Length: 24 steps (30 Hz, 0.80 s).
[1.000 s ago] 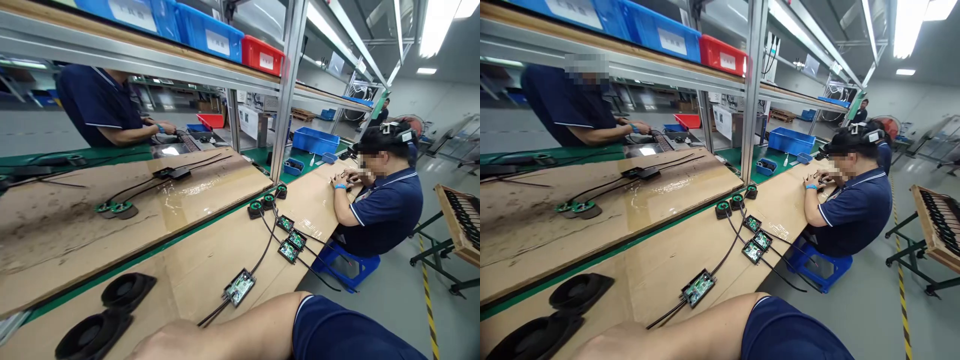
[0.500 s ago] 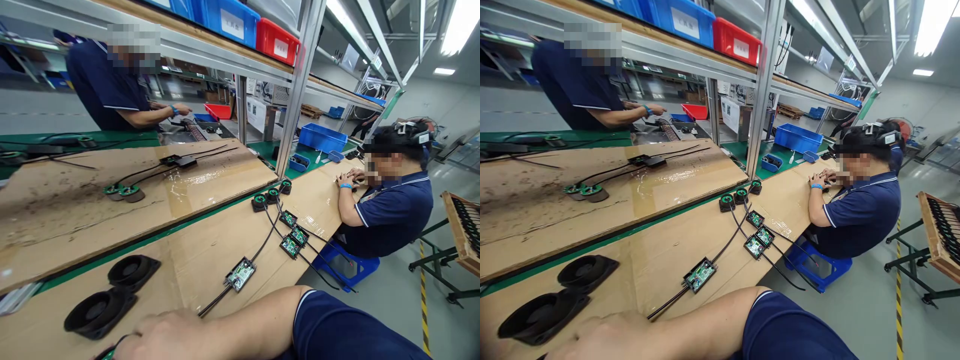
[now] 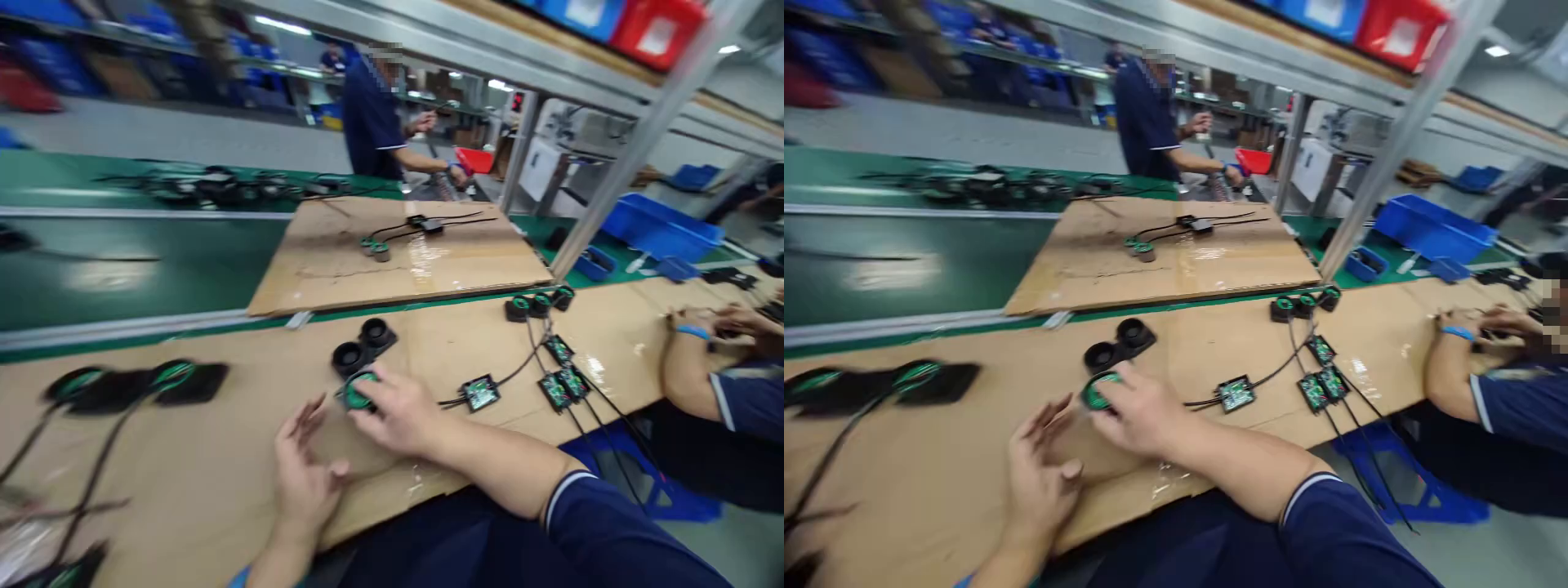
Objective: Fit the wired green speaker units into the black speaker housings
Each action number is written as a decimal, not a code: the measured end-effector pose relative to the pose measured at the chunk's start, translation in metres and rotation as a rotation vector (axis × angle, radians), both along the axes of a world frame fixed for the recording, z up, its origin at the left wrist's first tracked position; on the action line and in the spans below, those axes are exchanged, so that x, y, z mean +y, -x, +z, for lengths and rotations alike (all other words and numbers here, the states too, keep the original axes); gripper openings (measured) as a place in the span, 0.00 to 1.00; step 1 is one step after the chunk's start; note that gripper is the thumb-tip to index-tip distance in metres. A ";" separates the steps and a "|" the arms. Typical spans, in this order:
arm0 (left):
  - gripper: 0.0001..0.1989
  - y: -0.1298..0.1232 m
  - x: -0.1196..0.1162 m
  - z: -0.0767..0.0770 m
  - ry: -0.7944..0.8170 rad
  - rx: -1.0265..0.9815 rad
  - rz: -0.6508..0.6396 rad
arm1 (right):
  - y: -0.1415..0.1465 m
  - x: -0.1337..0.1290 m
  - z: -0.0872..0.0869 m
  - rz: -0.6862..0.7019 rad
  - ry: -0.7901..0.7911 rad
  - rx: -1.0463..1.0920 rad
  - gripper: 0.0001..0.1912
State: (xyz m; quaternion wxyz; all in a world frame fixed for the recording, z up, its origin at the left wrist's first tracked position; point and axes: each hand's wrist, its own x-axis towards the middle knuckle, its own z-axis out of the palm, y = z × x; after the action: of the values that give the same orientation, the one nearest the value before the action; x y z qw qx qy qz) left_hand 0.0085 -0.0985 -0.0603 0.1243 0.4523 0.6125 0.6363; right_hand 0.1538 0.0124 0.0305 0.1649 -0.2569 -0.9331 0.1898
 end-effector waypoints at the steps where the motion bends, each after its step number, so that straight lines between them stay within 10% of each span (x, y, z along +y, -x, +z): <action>1: 0.51 0.000 -0.001 0.000 -0.020 0.006 0.030 | 0.000 0.003 -0.001 -0.003 0.030 -0.024 0.16; 9: 0.37 -0.001 -0.001 0.010 -0.023 -0.041 0.104 | 0.001 -0.003 -0.022 -0.037 0.075 0.114 0.21; 24: 0.31 0.005 0.001 0.009 0.053 -0.089 0.148 | -0.005 0.001 0.003 -0.009 0.035 -0.150 0.19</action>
State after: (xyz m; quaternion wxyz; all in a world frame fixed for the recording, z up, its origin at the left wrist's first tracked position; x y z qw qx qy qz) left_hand 0.0040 -0.0971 -0.0518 0.1163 0.3735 0.6548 0.6467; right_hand 0.1584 0.0136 0.0332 0.0908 -0.2776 -0.9382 0.1854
